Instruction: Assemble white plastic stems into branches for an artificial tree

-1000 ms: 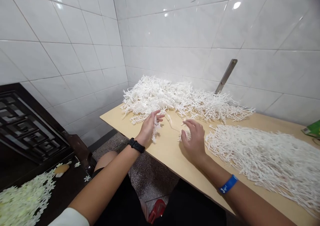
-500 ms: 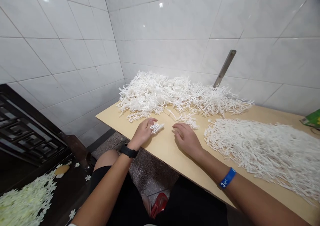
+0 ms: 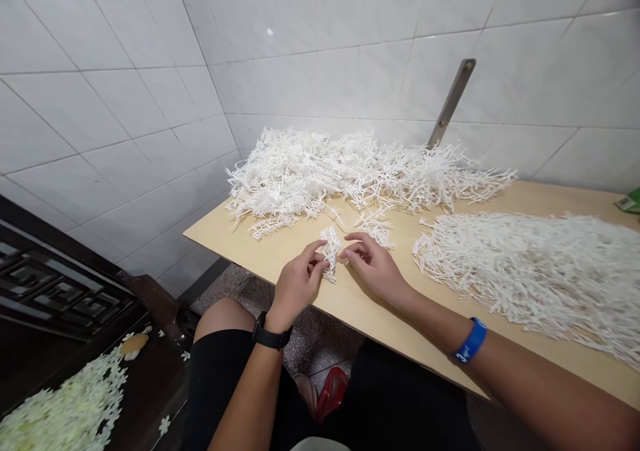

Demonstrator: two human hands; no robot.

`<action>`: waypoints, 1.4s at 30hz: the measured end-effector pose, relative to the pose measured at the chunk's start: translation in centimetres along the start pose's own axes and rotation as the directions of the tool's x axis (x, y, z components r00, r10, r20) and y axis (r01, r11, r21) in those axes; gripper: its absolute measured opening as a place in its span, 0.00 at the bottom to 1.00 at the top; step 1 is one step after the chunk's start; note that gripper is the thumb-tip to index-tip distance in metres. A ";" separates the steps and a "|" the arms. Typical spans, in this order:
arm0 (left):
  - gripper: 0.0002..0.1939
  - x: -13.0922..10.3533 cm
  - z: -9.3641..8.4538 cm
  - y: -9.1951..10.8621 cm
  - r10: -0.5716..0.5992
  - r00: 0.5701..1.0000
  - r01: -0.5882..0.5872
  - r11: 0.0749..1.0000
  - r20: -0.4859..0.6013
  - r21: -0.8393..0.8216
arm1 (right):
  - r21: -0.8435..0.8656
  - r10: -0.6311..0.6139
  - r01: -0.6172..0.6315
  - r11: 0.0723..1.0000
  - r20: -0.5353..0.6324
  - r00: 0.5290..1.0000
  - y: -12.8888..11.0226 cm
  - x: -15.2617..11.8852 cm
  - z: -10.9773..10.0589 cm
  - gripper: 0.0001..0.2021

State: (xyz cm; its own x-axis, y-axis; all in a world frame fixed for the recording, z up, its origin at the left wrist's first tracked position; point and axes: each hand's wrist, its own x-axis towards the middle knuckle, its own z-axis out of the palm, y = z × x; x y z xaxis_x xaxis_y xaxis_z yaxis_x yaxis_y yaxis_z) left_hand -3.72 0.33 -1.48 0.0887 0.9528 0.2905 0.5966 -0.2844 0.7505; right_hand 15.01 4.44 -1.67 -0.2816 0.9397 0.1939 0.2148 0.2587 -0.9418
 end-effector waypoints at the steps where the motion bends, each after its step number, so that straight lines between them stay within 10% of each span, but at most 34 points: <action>1: 0.18 0.0 0.1 0.1 -0.007 1.000 0.007 1.000 -0.007 -0.010 | 0.027 0.007 -0.007 1.000 -0.009 1.000 -0.1 0.0 0.1 0.15; 15: 0.07 0.2 1.1 0.6 -0.025 0.998 0.018 0.990 -0.050 -0.137 | 0.105 0.010 -0.010 0.994 0.003 1.000 -0.5 0.4 -0.5 0.11; 24: 0.07 -0.3 0.9 0.4 0.081 0.979 -0.084 0.996 -0.188 -0.009 | 0.174 0.047 -0.049 0.983 0.018 0.999 -0.1 0.5 -0.4 0.10; 28: 0.08 -0.1 0.5 -0.3 -0.042 0.947 -0.010 0.987 -0.319 -0.161 | 0.240 0.094 -0.097 0.966 0.024 0.995 -0.1 0.7 -0.4 0.10; 31: 0.16 0.1 -0.3 -0.9 -0.146 0.970 0.084 0.953 -0.197 -0.289 | 0.386 0.126 -0.116 0.915 -0.001 0.992 -0.6 0.6 -0.5 0.14; 36: 0.31 0.2 -0.9 -0.4 0.052 0.977 -0.040 0.997 0.206 -0.063 | 0.659 0.191 -0.180 0.731 0.055 0.980 -2.1 -0.7 0.1 0.17; 42: 0.23 -0.2 -0.4 0.6 0.114 0.961 -0.072 0.982 0.252 -0.173 | 0.564 0.170 -0.278 0.777 0.238 0.956 -2.1 -1.8 1.6 0.18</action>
State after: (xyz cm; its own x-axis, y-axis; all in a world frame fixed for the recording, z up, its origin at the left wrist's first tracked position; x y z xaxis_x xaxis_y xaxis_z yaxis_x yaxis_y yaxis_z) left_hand -3.70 -0.10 -0.82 0.3544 0.9099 0.2155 0.4415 -0.3659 0.8193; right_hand 13.57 1.82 -0.44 -0.4551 0.8895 -0.0399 -0.2821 -0.1866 -0.9411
